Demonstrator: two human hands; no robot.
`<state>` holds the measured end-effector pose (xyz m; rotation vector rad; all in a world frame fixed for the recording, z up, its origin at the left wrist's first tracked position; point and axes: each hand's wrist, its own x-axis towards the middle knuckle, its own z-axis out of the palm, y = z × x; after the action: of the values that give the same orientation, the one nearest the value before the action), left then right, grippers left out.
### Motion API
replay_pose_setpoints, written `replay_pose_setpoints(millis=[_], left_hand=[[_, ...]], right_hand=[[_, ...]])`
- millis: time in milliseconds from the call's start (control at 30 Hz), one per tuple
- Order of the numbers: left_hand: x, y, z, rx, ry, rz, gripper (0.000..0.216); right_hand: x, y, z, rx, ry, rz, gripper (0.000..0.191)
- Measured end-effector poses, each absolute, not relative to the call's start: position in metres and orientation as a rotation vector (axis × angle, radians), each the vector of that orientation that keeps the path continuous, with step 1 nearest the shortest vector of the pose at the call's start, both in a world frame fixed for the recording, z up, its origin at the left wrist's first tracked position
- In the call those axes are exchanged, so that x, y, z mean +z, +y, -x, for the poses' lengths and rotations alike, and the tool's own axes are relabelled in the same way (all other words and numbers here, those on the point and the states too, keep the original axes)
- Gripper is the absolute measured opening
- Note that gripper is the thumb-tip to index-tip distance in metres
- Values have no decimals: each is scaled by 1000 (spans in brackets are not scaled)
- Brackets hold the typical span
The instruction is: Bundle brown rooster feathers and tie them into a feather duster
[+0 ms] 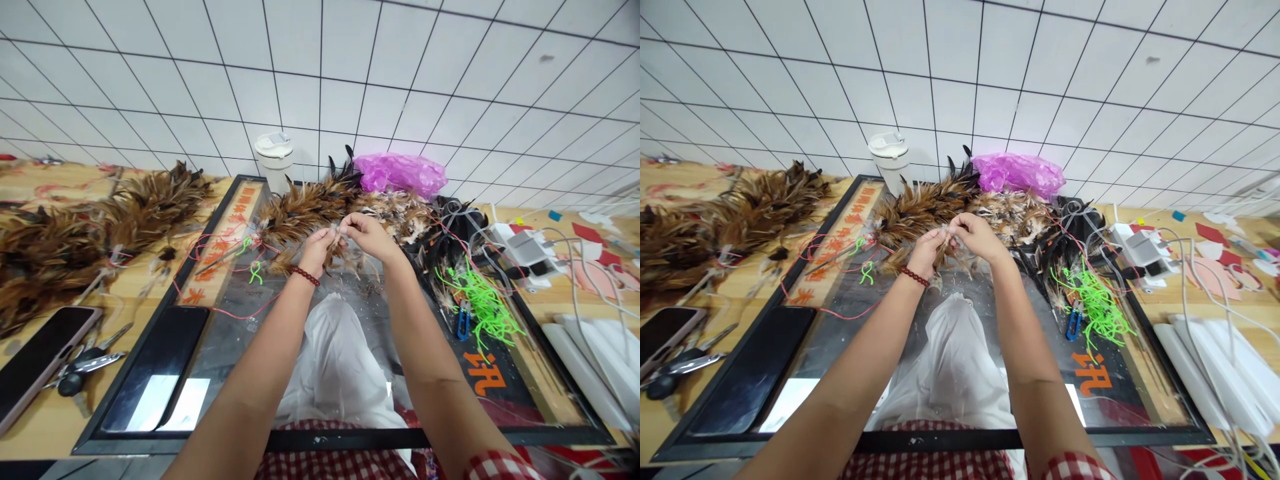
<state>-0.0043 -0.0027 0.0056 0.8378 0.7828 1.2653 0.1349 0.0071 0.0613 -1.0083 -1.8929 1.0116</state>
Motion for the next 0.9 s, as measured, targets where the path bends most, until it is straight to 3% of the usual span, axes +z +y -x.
replay_pose_setpoints(millis=[133,400,533,733,900], left_hand=[[8,-4,3,1251,782,-899,31],[7,-4,4,1249,727,-921,29],[8,-5,4,1244,729,-924,31],[13,-8,3,1213,729,-939,33],[12,-8,1,1212,697,-974,33]], right_hand=[[61,8,-133,629,-1962,1130,9],[50,16,-131,558,-1710,1271,9],[49,18,-134,808,-1559,1277,12],[56,8,-131,1352,-1508,1042,34],[54,7,-123,1312,-1495,1062,32]])
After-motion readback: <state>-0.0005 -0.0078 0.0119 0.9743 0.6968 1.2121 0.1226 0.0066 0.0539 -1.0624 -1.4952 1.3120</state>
